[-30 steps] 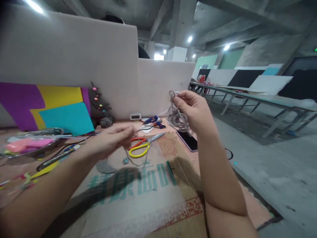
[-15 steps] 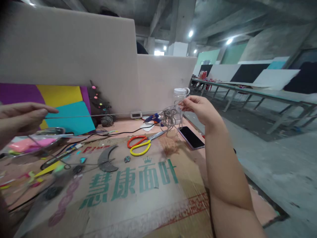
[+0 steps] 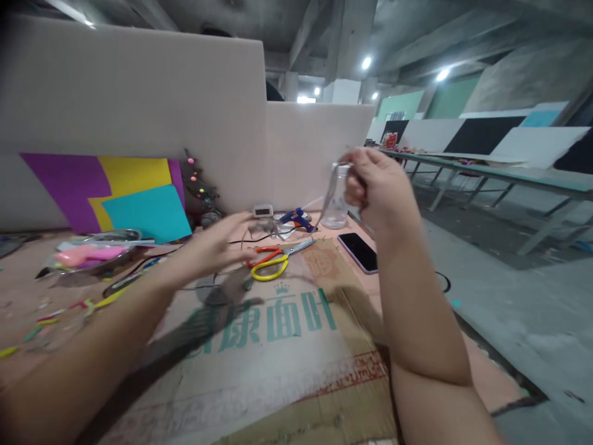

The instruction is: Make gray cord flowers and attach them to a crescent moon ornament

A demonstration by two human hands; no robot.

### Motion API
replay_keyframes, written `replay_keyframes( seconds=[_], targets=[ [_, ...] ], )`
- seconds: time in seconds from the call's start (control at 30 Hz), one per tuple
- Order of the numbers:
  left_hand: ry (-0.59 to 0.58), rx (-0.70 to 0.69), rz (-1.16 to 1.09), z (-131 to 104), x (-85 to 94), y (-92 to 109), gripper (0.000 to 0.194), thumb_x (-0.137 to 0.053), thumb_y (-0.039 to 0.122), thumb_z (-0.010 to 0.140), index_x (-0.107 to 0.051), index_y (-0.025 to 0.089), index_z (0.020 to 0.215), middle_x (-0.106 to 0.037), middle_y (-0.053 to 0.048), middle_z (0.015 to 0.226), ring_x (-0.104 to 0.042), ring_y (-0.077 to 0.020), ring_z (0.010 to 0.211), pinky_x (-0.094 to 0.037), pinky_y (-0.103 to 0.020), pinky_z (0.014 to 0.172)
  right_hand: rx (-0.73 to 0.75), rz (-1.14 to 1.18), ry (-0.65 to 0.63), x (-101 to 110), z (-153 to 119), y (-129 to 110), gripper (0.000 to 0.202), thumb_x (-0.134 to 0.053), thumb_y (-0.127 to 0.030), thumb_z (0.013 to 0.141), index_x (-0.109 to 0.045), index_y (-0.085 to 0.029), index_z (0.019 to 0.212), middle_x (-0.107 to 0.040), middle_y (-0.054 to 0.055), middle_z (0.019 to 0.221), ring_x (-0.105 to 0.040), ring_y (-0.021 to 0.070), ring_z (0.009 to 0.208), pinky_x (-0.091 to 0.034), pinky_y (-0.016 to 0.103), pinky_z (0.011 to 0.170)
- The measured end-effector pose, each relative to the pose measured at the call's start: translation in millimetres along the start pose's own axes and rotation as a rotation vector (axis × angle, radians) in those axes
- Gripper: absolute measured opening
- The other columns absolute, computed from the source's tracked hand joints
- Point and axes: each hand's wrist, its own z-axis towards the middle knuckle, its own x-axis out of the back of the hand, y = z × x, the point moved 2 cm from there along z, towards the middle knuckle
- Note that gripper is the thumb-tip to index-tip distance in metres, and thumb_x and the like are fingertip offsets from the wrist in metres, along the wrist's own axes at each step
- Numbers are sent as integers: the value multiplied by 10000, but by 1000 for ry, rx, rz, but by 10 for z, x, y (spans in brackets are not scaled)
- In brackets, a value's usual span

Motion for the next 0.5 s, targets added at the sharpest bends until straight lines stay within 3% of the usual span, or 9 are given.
replay_keyframes(
  seconds=[0.07,0.13,0.23,0.3,0.37,0.43,0.5],
  targets=[
    [-84,-124,-170,145,-489,236,853,-751,456,772,-402,181,1501,-461,-150,1536,-436,-326,1404,-348,-420,1154,-7,8,-121,-290,-104,0,216,-666,-371,908,-648,-191,790,-312,-88,474,-214,61,423,-157,244,443],
    [-181,-178,-269,180,-837,314,867,-753,443,771,-390,180,1513,-468,-155,1529,-423,-324,1411,-317,-412,1166,-6,-5,-194,-449,-180,-21,241,-668,-416,903,-664,-199,798,-310,-83,482,-227,62,428,-167,241,442],
    [-392,-90,-318,93,-1050,242,448,-601,407,879,-650,181,1264,-725,-116,1151,-661,-278,1076,-479,-373,964,55,-26,-177,-347,-223,-152,206,-635,-393,934,-682,-220,831,-391,-62,507,-263,67,433,-178,251,445],
    [-403,1,-312,10,-959,121,399,-447,408,953,-712,160,1119,-748,-98,923,-692,-238,848,-518,-334,787,136,-58,-76,-73,-209,-286,161,-631,-359,940,-691,-237,854,-461,-42,552,-300,71,440,-193,263,452],
    [-360,85,-303,-68,-729,-34,457,-407,448,963,-699,145,1143,-737,-101,896,-682,-222,781,-510,-301,687,288,-140,130,311,-189,-420,96,-659,-356,914,-696,-272,887,-489,-28,594,-347,79,470,-233,274,480],
    [-376,147,-304,-148,-446,-193,480,-434,491,942,-717,143,1115,-736,-96,844,-675,-213,715,-493,-276,607,446,-309,414,726,-195,-516,179,-643,-415,895,-693,-248,858,-518,4,631,-366,78,484,-213,301,502],
    [-397,188,-317,-230,-177,-332,458,-491,497,922,-718,177,1160,-751,-92,930,-684,-207,775,-499,-259,635,424,-470,583,1089,-210,-530,250,-600,-441,901,-705,-222,840,-502,37,649,-355,90,492,-223,311,511]
  ],
)
